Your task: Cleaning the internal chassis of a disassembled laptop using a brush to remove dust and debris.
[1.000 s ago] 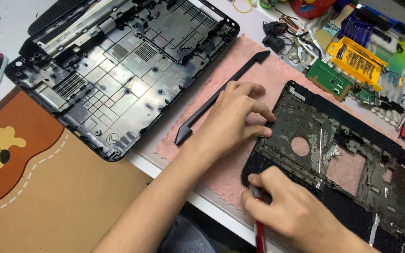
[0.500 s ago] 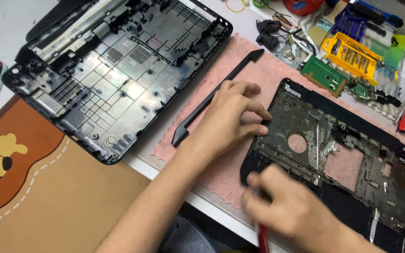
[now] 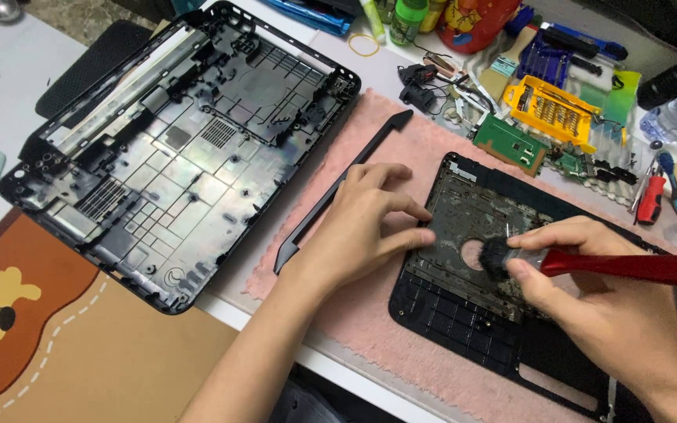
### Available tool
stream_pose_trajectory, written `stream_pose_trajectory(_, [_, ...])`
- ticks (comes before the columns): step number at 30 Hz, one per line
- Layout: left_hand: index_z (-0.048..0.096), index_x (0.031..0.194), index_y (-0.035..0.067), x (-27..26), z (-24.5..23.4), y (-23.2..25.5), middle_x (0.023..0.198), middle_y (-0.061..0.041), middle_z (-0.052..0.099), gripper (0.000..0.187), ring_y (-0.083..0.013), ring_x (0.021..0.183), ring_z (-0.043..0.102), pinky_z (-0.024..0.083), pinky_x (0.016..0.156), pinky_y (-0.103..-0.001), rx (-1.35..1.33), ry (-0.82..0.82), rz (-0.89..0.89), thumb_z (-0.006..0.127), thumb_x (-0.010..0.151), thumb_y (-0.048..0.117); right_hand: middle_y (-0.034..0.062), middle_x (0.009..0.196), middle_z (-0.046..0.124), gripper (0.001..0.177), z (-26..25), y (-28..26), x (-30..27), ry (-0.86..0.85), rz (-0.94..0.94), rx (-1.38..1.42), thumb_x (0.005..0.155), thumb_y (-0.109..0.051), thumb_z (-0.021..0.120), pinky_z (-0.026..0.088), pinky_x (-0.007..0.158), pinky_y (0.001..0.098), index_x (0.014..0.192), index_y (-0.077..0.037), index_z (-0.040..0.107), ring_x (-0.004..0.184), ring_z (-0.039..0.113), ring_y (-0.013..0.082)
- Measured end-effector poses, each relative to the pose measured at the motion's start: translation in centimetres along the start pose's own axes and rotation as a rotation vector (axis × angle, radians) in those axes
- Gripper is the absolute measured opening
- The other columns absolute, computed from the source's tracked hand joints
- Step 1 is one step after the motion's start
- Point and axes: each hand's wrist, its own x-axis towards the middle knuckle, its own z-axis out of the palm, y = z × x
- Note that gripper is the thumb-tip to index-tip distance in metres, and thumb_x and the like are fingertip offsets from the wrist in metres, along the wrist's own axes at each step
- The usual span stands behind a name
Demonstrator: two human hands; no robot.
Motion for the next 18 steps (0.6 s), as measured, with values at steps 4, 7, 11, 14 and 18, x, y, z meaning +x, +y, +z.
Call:
stream_pose_trajectory(4, [0.089, 0.116, 0.025, -0.2, -0.1, 0.1, 0.154, -0.017, 0.062, 0.046, -0.0394, 0.144, 0.053, 0.042, 0.119, -0.055, 0.046, -0.033, 0.017, 0.095, 0.083, 0.056, 0.0023, 0.114, 0.087, 0.02, 1.6, 0.0, -0.8, -0.071, -0.076, 0.15, 0.093, -0.019, 0.089, 0.06, 0.099, 0.0294, 0.109, -0.01, 0.079, 0.108, 0.083, 0.0139])
stream_pose_trajectory(7, [0.088, 0.117, 0.027, -0.1, 0.1, 0.0, 0.152, -0.016, 0.063, 0.047, -0.0385, 0.143, 0.053, 0.043, 0.12, -0.054, 0.057, -0.019, 0.029, 0.098, 0.081, 0.055, 0.0007, 0.11, 0.084, 0.012, 2.7, -0.7, -1.5, -0.144, -0.278, 0.117, 0.095, -0.022, 0.086, 0.059, 0.101, 0.0305, 0.103, -0.014, 0.082, 0.108, 0.084, 0.0144])
stream_pose_trajectory(11, [0.088, 0.118, 0.026, -0.1, 0.5, -0.4, 0.153, -0.016, 0.063, 0.049, -0.0404, 0.144, 0.053, 0.044, 0.12, -0.055, 0.073, -0.009, 0.02, 0.098, 0.081, 0.056, -0.0019, 0.108, 0.083, 0.004, 3.1, -0.2, -1.2, -0.279, -0.409, 0.169, 0.098, -0.017, 0.078, 0.058, 0.098, 0.0286, 0.099, -0.016, 0.081, 0.101, 0.081, 0.0123])
stream_pose_trajectory(14, [0.085, 0.128, 0.027, -0.2, 0.7, -0.7, 0.156, -0.016, 0.063, 0.057, -0.038, 0.144, 0.052, 0.043, 0.121, -0.054, 0.096, -0.003, 0.003, 0.097, 0.081, 0.058, 0.0024, 0.121, 0.078, 0.015, 3.6, 0.2, -0.2, -0.205, -0.405, 0.102, 0.099, -0.018, 0.08, 0.057, 0.093, 0.0286, 0.113, -0.016, 0.084, 0.101, 0.078, 0.013])
stream_pose_trajectory(18, [0.082, 0.135, 0.024, -0.1, 0.5, -0.6, 0.155, -0.016, 0.063, 0.06, -0.0389, 0.143, 0.051, 0.042, 0.122, -0.054, 0.115, -0.023, 0.018, 0.099, 0.085, 0.051, 0.0062, 0.126, 0.073, 0.026, 4.5, -1.5, 0.2, -0.319, -0.571, 0.144, 0.104, -0.012, 0.072, 0.058, 0.092, 0.0275, 0.126, -0.02, 0.082, 0.103, 0.079, 0.0158])
